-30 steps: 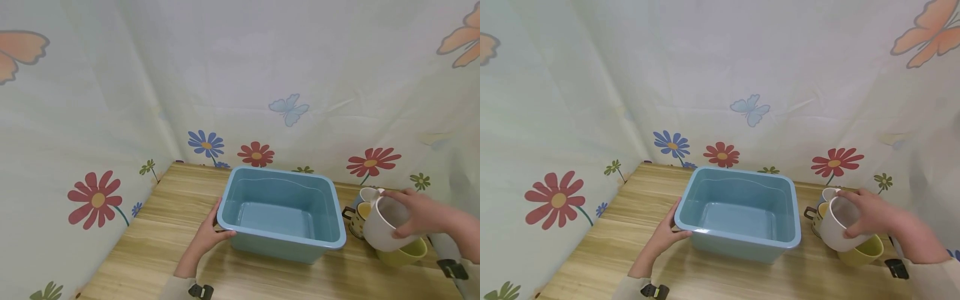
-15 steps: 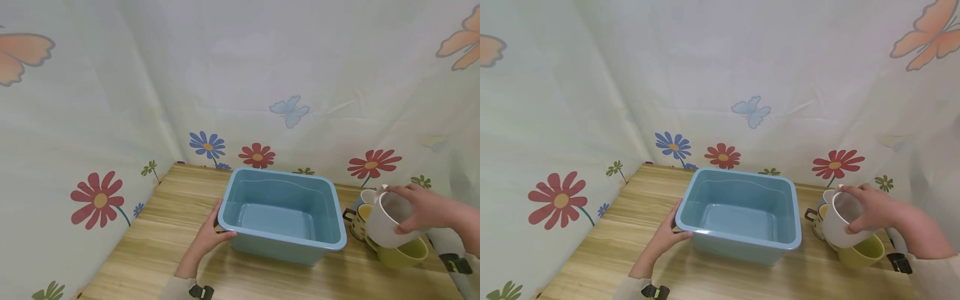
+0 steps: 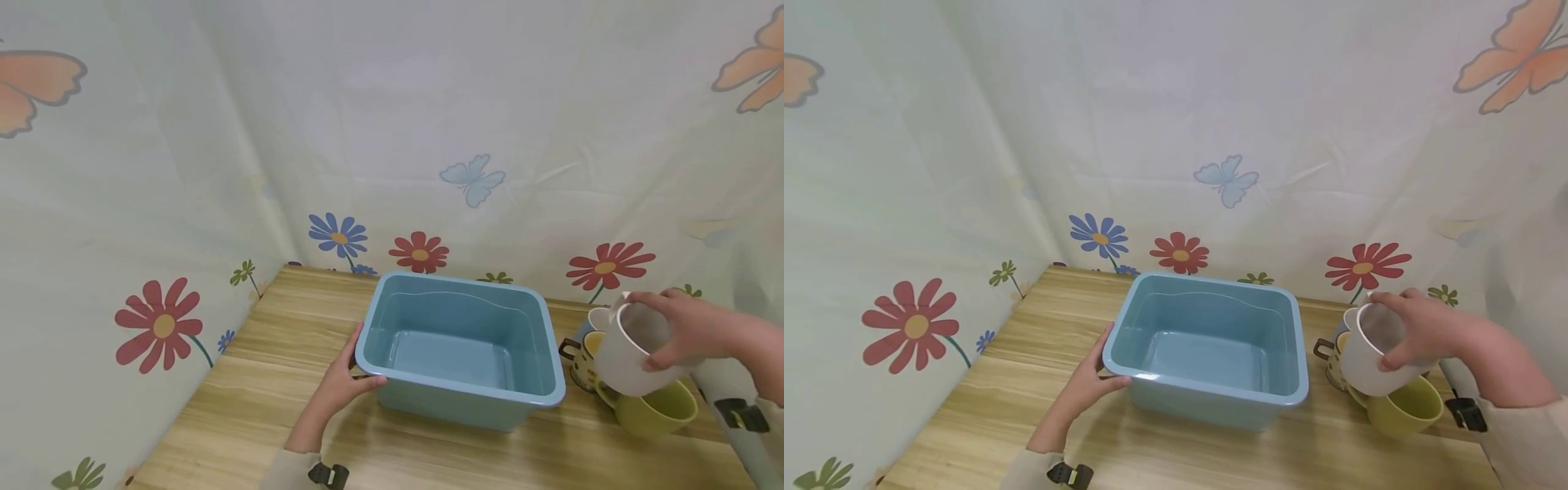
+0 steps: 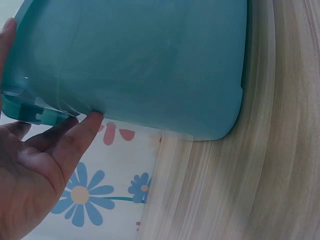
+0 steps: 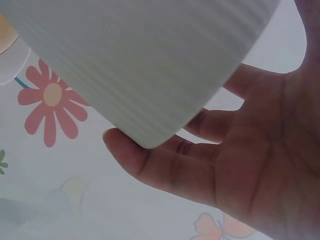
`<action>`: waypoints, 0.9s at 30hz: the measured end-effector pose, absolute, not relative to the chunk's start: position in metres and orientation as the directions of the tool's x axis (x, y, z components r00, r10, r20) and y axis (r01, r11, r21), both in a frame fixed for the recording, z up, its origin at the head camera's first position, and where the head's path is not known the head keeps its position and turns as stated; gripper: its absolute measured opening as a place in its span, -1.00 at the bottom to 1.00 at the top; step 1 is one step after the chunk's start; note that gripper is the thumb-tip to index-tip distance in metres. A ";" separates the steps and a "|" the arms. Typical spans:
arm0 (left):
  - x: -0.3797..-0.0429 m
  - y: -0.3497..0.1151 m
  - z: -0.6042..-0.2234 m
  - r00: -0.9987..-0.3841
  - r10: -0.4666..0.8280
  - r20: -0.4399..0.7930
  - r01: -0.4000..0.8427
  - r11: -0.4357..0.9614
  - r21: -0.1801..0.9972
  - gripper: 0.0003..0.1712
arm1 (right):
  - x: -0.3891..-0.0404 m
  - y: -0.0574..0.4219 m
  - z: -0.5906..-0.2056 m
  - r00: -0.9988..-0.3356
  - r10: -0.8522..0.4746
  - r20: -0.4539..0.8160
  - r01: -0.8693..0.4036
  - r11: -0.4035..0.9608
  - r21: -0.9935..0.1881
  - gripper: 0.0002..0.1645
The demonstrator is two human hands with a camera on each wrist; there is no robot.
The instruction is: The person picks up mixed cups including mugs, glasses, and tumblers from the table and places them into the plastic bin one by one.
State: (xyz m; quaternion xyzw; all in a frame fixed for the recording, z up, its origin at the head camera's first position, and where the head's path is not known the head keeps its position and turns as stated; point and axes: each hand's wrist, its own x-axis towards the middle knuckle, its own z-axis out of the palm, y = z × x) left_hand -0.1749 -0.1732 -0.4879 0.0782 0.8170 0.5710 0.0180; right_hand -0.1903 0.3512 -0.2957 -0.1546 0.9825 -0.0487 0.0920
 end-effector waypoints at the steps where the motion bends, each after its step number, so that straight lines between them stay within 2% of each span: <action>1: -0.175 -0.173 -0.488 -0.987 0.149 0.061 0.108 0.336 0.936 0.35 | -0.191 0.350 -0.294 -0.936 -0.311 -0.165 -0.294 0.948 -0.123 0.14; 16: -0.176 -0.173 -0.490 -0.985 0.154 0.079 0.129 0.353 0.926 0.35 | -0.195 0.329 -0.278 -0.922 -0.358 -0.145 -0.338 0.930 -0.146 0.15; 27: -0.177 -0.173 -0.490 -0.986 0.153 0.067 0.116 0.341 0.933 0.36 | -0.199 0.313 -0.266 -0.902 -0.423 -0.084 -0.414 0.904 -0.107 0.15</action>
